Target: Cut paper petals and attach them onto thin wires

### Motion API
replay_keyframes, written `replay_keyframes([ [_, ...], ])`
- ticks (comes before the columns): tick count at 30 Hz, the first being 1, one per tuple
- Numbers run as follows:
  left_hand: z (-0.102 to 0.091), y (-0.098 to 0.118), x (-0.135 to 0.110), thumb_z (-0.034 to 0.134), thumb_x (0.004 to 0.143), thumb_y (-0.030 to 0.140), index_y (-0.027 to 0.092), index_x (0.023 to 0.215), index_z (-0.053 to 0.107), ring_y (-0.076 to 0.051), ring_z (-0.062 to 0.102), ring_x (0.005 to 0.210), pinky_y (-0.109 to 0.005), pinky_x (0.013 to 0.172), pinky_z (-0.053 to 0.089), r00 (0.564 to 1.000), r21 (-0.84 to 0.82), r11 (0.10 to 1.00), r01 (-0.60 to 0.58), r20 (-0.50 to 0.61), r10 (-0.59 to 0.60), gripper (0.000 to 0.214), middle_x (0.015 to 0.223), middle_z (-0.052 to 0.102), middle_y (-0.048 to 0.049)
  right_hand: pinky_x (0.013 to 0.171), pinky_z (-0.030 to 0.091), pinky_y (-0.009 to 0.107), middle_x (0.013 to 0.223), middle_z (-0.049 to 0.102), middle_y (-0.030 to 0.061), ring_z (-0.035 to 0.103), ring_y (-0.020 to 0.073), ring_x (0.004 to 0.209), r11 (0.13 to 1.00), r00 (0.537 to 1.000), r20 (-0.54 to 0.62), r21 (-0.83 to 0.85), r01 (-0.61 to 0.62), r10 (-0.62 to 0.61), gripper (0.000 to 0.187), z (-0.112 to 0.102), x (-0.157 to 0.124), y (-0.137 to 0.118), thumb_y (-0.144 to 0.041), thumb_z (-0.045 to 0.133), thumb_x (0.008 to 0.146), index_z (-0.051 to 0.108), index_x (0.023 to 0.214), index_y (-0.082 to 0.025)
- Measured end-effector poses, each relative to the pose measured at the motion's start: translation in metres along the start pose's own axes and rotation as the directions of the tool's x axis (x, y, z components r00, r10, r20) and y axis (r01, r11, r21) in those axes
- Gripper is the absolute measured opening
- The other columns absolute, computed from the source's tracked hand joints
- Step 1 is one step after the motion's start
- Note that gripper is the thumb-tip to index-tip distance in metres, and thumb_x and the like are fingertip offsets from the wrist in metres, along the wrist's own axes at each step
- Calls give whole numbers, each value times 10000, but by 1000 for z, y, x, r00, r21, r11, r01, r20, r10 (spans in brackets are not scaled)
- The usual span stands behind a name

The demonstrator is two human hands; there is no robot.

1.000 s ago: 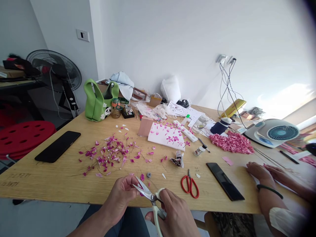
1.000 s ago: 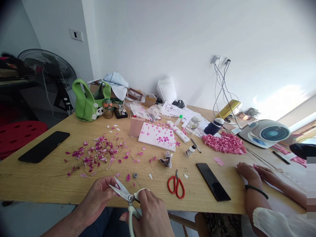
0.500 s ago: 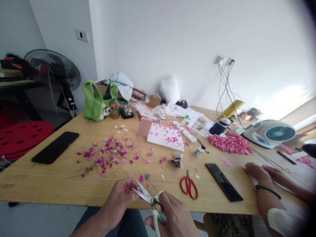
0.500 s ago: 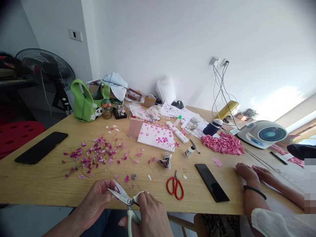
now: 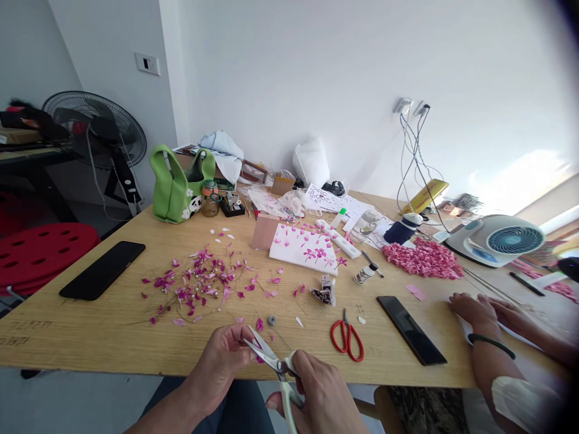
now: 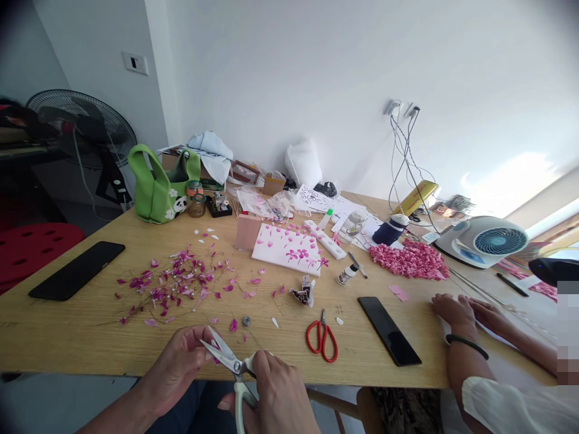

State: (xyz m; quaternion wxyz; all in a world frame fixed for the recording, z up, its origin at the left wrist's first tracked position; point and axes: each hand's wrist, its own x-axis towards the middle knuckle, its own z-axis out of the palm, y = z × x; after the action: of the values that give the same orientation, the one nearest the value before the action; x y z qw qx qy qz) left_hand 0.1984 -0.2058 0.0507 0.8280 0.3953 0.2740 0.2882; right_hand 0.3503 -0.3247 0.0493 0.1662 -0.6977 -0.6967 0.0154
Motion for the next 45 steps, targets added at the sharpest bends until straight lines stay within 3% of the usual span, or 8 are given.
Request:
replay_keyframes([
  [7,1,1,1,728,591,194,154,601,657,-127,503,619,-250,664,376,1000,7,1000,6,10,-6,82,590,634,10,440,286,242,566,561,-35,557,153,464,999,998,-40,-34,41,-43,403,2,1,3,-461,665,764,338,724,-230],
  [20,4,2,-1,693,529,174,140,582,656,-143,516,594,-261,636,386,999,36,999,29,-15,-29,73,554,641,-9,418,281,245,573,551,-16,536,146,448,990,989,-93,-88,105,-114,421,-1,1,6,-610,455,847,317,729,-230],
  [36,0,-3,1,723,578,207,141,611,659,-138,481,617,-268,658,363,999,61,997,37,22,-38,98,597,614,-2,446,308,238,560,564,-34,579,150,480,996,994,-73,-53,74,-78,397,5,-1,9,-468,675,759,367,699,-225],
  [39,-2,-2,2,719,581,218,147,586,648,-139,484,628,-263,661,363,1000,56,998,30,2,-30,101,606,620,-5,442,319,224,555,564,-34,584,156,477,1000,996,-89,-31,-2,-1,393,6,-3,13,-453,692,740,374,687,-227],
  [41,-4,-1,2,718,584,222,155,564,634,-135,483,630,-253,654,361,999,44,999,28,-37,-27,109,611,617,-4,444,323,215,543,568,-35,587,161,471,989,987,-74,-35,-145,143,359,8,-7,24,-421,664,769,375,672,-231],
  [43,-7,-1,2,722,590,228,158,577,639,-132,482,636,-245,651,364,997,25,999,33,-71,-31,110,621,610,-2,443,320,218,529,587,-23,604,181,472,944,948,-73,-97,-315,309,321,15,-14,42,-391,624,803,385,654,-235],
  [45,-9,-2,2,733,595,234,156,604,651,-126,477,636,-236,646,372,995,-1,999,44,-92,-44,113,621,592,4,432,312,230,538,622,10,627,214,483,889,911,-107,-197,-412,399,300,25,-21,63,-378,615,799,405,638,-238],
])
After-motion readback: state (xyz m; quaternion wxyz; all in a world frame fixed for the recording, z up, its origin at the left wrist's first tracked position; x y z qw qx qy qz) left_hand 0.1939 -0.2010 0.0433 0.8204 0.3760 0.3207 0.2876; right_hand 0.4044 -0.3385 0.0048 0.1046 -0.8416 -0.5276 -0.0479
